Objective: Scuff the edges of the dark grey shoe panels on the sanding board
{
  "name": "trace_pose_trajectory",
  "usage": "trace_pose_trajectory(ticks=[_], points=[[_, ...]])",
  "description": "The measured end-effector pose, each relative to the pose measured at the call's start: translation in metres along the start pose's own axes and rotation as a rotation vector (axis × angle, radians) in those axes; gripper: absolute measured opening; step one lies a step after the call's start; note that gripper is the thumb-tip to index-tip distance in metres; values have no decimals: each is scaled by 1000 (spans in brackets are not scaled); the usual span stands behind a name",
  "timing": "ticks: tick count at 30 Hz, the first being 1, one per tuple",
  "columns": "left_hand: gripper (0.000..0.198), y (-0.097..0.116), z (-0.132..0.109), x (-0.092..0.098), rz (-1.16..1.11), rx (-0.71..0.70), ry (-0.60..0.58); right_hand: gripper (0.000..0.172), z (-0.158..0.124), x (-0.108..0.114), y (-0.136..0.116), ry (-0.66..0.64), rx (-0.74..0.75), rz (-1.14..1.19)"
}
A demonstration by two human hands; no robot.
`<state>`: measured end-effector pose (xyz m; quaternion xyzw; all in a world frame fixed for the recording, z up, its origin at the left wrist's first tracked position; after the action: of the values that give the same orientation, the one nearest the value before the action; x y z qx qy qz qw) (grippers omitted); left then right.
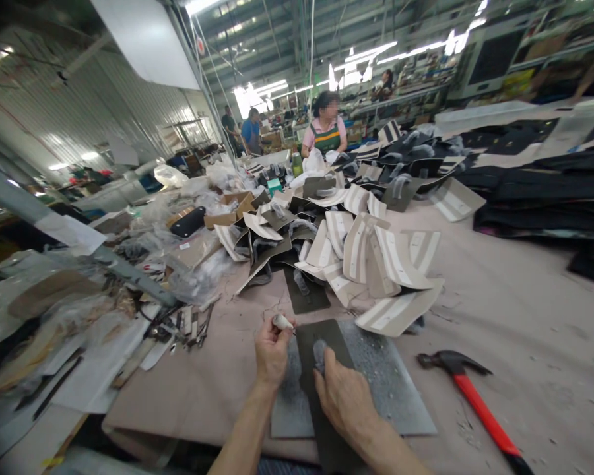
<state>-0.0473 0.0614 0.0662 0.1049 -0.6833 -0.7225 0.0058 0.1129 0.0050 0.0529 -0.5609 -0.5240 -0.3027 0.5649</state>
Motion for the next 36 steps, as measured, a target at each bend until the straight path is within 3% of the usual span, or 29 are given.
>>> trace_pose_trajectory(ticks=[9, 14, 17, 20, 29, 36], points=[[20, -41, 8, -23, 51, 35, -195, 58, -9, -21, -1, -49, -1, 319], [19, -48, 0, -17, 127, 14, -189, 42, -13, -25, 8, 58, 66, 371], [19, -45, -2, -18, 134, 37, -232, 25, -9, -20, 11, 34, 88, 314], [19, -41, -2, -20, 142, 57, -248, 20, -5, -15, 12, 11, 80, 298], [14, -43, 1, -20, 201, 80, -274, 26, -8, -19, 15, -15, 57, 350], [14, -35, 7, -23, 301, 71, -388, 43, -17, -5, 18, -128, 103, 608]])
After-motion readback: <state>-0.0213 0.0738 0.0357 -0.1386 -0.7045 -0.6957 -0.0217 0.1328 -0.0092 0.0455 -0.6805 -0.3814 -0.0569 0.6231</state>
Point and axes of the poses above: each hand's wrist, its own z-axis towards the middle knuckle, its own x-axis out of the back of the hand, y = z × x, the point moved 6 cm from there along z, towards the middle knuckle, and after that the axes turned 8 degrees about -y, right-handed, at the moved point
